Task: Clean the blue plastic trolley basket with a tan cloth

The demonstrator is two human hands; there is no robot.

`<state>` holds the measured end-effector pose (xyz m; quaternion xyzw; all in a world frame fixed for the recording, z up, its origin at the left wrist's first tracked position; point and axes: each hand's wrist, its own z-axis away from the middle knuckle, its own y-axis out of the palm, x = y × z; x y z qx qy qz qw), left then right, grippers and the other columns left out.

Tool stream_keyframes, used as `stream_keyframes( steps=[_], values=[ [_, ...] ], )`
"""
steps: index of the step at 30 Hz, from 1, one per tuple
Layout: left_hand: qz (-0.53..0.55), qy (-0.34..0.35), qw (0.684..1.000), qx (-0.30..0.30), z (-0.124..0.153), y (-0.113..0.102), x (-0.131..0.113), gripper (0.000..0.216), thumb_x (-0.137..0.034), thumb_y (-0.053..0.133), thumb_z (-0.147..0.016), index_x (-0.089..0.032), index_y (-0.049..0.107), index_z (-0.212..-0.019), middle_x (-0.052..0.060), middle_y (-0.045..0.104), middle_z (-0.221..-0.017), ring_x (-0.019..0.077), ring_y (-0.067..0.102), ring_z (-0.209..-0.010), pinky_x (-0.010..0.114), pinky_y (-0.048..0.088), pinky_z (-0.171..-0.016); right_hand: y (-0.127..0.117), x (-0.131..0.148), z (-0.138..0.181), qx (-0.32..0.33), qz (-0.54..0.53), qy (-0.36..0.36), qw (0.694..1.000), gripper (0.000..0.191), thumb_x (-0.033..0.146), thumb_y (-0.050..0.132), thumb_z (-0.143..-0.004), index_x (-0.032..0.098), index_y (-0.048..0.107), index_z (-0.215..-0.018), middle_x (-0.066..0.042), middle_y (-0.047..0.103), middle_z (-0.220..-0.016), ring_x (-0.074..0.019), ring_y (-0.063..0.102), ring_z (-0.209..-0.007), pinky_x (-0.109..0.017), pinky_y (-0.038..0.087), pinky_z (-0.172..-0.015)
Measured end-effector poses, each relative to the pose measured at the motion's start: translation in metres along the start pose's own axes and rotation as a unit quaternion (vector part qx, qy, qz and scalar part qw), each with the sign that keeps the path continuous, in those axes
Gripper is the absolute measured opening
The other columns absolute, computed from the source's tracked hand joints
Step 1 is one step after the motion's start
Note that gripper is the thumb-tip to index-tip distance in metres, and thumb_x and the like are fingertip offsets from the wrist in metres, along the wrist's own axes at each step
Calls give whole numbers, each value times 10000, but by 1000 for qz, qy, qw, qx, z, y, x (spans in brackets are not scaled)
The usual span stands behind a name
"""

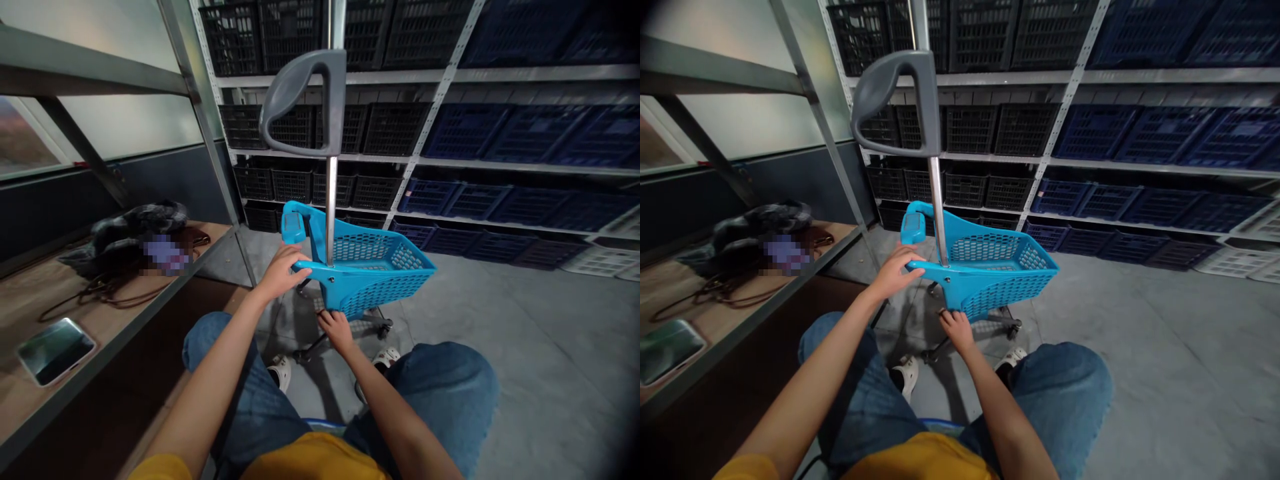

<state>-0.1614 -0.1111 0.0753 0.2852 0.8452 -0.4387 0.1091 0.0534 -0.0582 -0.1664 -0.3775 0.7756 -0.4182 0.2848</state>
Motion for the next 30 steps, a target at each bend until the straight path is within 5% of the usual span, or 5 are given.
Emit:
stream_keyframes(
  steps=[4,11,20,27,30],
  values=[
    [-2,5,1000,5,-1,3,-2,204,-378,597,-850,-237,666,-980,33,675,-1034,220,510,-1216,449,189,-1175,-5,-3,11,40,1,-6,999,268,192,563,-908,305,635,-1140,-33,644,-1148,-185,484,-868,-324,312,-715],
    [1,-4,1000,-6,-3,7,-3,205,-380,597,-846,-235,672,-970,37,680,-1022,228,518,-1200,456,229,-1159,-73,-32,-41,-49,-34,64,996,342,272,510,-948,378,576,-1267,-54,617,-1224,-237,463,-1075,-369,296,-867],
    [4,9,1000,-5,-4,6,1,205,-380,592,-848,-235,666,-973,32,674,-1018,226,509,-1213,443,256,-1148,-35,-13,5,51,-51,36,997,214,255,518,-941,297,659,-1096,-57,644,-1024,-191,479,-880,-322,298,-735],
    [-5,-6,1000,-8,-3,7,3,197,-387,594,-840,-246,674,-952,29,685,-998,230,517,-1205,470,201,-1172,-116,-62,-54,-278,-139,220,925,220,324,540,-898,234,630,-1077,-93,603,-1072,-241,531,-1009,-393,383,-876],
    [-7,-3,1000,-11,-3,7,4,206,-393,601,-832,-247,679,-954,27,687,-1003,229,522,-1196,469,210,-1170,-147,-66,-96,-263,-221,183,921,229,331,501,-915,222,604,-1087,-91,620,-1108,-237,544,-1062,-385,404,-922]
  ],
)
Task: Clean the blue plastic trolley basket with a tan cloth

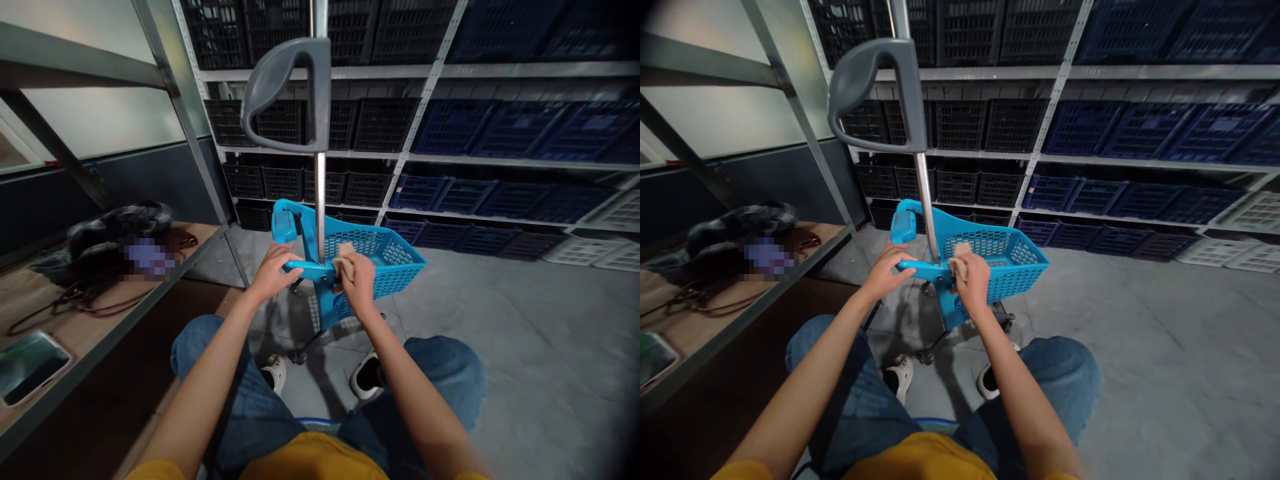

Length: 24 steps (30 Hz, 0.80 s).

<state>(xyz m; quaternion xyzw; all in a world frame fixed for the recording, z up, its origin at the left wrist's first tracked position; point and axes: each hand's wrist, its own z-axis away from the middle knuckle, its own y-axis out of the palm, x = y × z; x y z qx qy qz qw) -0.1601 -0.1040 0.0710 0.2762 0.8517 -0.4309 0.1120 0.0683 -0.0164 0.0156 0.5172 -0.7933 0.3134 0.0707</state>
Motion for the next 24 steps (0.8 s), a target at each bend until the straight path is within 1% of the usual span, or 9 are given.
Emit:
stream_keyframes(
  steps=[2,4,7,11,13,18,20,22,24],
  values=[
    [0,0,1000,-1,0,0,1,213,-402,602,-831,-243,677,-951,27,685,-1010,228,523,-1195,461,223,-1166,5,12,-13,64,-45,-15,997,238,311,458,-932,215,590,-1106,-82,635,-1096,-218,560,-1043,-360,413,-923],
    [3,2,1000,1,1,-1,3,225,-417,601,-831,-241,676,-950,28,684,-1012,229,523,-1194,450,253,-1154,8,11,-14,105,-52,-30,993,251,297,451,-927,210,588,-1119,-77,641,-1084,-213,562,-1026,-355,403,-934],
    [8,6,1000,2,2,-3,6,232,-425,598,-830,-248,678,-955,28,684,-1016,233,524,-1200,444,285,-1139,0,-19,-5,129,8,-28,991,246,300,456,-907,200,626,-1054,-79,651,-1022,-225,556,-981,-362,387,-921],
    [7,-2,1000,6,3,-5,8,228,-434,592,-831,-257,678,-947,27,685,-1021,231,524,-1212,462,225,-1169,-15,-58,3,111,95,56,988,280,265,385,-914,188,650,-961,-82,656,-935,-220,555,-895,-339,395,-852],
    [5,-10,1000,10,2,-5,9,232,-443,590,-829,-260,677,-942,30,688,-1019,231,524,-1213,473,195,-1179,-11,-51,2,115,91,59,987,281,266,380,-915,189,641,-985,-79,654,-940,-218,558,-893,-328,396,-843],
    [-1,-18,999,30,-6,-12,19,248,-458,594,-815,-256,673,-936,42,689,-1049,235,522,-1218,480,200,-1176,26,19,-14,124,38,23,991,294,291,388,-925,181,601,-1095,-91,645,-1026,-221,556,-965,-316,386,-879],
    [-6,-18,999,33,-10,-15,27,247,-465,616,-797,-255,672,-914,45,690,-1045,240,523,-1219,481,217,-1170,35,36,-23,142,48,7,989,289,284,394,-926,176,598,-1099,-93,646,-1014,-218,553,-958,-311,378,-865],
    [-10,-17,999,37,-15,-19,35,243,-469,635,-782,-257,669,-896,46,690,-1033,241,524,-1220,472,248,-1159,37,35,-29,172,64,-14,983,268,276,410,-923,183,602,-1085,-84,650,-1006,-211,552,-944,-303,367,-844],
    [-13,-12,998,54,-19,-22,43,243,-472,643,-777,-260,666,-893,47,685,-1046,239,519,-1230,453,292,-1139,32,19,-32,199,81,-32,976,237,274,435,-918,196,606,-1062,-70,655,-1007,-203,553,-936,-296,357,-836]
  ],
)
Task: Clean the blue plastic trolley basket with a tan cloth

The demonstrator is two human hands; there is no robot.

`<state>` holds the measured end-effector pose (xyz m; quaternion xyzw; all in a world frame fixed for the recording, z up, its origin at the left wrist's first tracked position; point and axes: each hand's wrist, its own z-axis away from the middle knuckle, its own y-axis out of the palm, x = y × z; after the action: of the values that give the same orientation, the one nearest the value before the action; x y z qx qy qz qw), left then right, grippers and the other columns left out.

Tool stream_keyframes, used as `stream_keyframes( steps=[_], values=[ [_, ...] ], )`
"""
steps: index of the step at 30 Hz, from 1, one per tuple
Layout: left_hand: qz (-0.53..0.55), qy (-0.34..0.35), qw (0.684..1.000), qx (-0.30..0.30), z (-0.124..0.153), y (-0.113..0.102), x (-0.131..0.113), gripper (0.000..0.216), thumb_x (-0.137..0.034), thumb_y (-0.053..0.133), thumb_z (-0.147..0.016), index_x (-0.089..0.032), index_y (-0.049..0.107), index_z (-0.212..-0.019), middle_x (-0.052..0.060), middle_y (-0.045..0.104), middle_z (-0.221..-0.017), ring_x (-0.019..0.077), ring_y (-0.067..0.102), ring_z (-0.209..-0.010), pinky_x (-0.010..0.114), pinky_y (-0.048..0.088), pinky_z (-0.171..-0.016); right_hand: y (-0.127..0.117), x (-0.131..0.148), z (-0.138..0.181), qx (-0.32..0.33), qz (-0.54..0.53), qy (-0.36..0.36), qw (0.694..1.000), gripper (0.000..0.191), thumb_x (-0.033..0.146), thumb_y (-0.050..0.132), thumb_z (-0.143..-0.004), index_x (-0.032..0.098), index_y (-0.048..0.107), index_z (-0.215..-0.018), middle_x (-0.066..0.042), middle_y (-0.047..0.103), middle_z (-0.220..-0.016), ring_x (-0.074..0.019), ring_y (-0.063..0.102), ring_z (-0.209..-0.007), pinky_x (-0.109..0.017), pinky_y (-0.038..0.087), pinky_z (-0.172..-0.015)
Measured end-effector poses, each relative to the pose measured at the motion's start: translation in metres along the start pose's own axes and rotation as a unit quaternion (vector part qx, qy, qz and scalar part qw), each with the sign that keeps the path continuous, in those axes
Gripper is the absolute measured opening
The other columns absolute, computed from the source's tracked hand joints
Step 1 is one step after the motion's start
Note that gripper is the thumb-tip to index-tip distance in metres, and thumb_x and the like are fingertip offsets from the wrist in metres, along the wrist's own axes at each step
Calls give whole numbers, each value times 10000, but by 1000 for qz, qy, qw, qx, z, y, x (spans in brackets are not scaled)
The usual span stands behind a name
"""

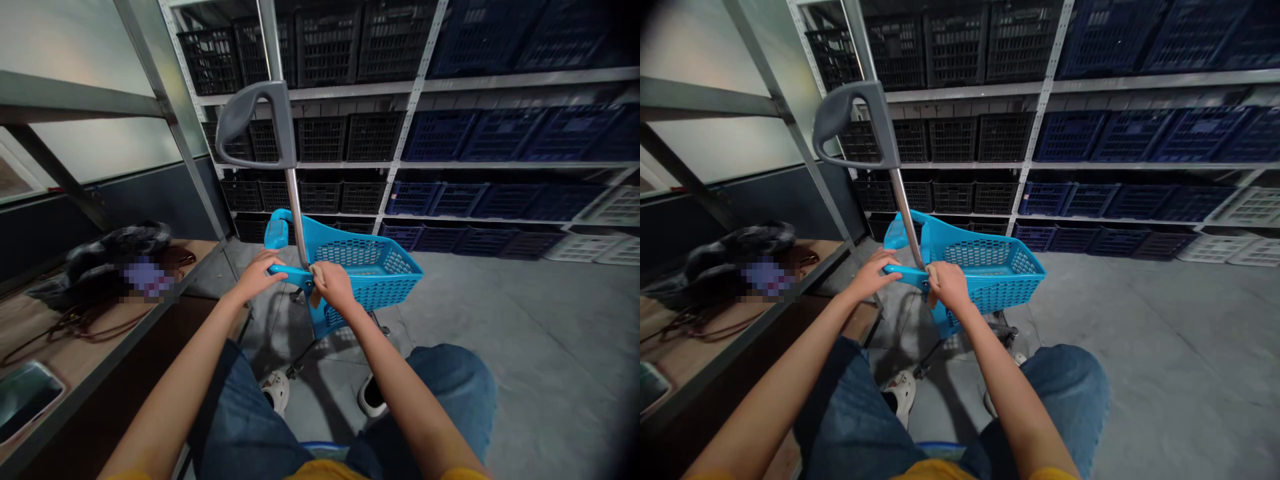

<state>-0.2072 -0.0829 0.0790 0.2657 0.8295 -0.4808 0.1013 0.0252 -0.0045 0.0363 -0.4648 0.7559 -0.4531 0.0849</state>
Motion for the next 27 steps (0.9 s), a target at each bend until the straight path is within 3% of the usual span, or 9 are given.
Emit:
stream_keyframes(
  steps=[5,8,12,16,19,22,25,27],
  values=[
    [6,1,1000,25,-11,-6,15,251,-485,636,-780,-269,669,-903,50,679,-1093,251,486,-1272,447,344,-1108,-7,-64,19,15,30,34,999,213,261,443,-913,201,605,-1038,-56,661,-1003,-194,563,-928,-279,363,-811],
    [16,5,999,35,-16,-9,24,266,-494,627,-787,-272,671,-927,44,689,-1083,253,458,-1306,457,336,-1118,-6,-84,26,28,42,36,998,218,253,444,-912,192,604,-1048,-60,659,-1002,-194,566,-922,-279,373,-804],
    [10,11,1000,1,-19,-9,39,290,-468,591,-829,-242,665,-996,65,649,-1206,243,403,-1355,455,325,-1129,3,-79,21,30,52,37,998,256,324,420,-953,177,587,-1080,-76,655,-992,-196,567,-924,-274,378,-799],
    [-15,-46,995,-89,-15,-1,46,328,-426,542,-871,-242,634,-1126,77,533,-1371,245,389,-1362,461,300,-1143,16,-62,10,18,46,36,998,332,401,339,-995,185,587,-1037,-72,657,-948,-189,577,-906,-270,379,-804],
    [-32,-128,973,-188,-10,20,37,466,-422,530,-878,-245,520,-1309,113,420,-1449,263,365,-1377,447,300,-1142,27,-53,6,-10,47,52,998,372,428,305,-1005,183,585,-1027,-74,655,-927,-186,581,-885,-270,380,-804],
    [4,-242,927,-285,-7,55,21,807,-503,593,-823,-206,236,-1483,183,241,-1527,302,227,-1443,470,263,-1155,35,-49,5,-33,49,62,996,380,416,287,-1012,178,582,-1030,-79,650,-919,-188,578,-888,-274,382,-808],
    [96,-368,892,-245,-14,89,8,1036,-611,629,-757,-153,76,-1503,241,195,-1538,341,172,-1455,481,282,-1138,38,-46,4,-30,49,66,996,366,390,286,-1014,177,584,-1031,-75,645,-899,-188,575,-871,-277,388,-803],
    [137,-380,895,-188,-23,103,5,1025,-626,580,-796,-153,-4,-1494,225,232,-1537,304,184,-1457,447,293,-1132,40,-41,3,-25,49,67,996,352,374,295,-1014,177,587,-1029,-75,644,-893,-188,573,-862,-279,394,-801]
  ],
)
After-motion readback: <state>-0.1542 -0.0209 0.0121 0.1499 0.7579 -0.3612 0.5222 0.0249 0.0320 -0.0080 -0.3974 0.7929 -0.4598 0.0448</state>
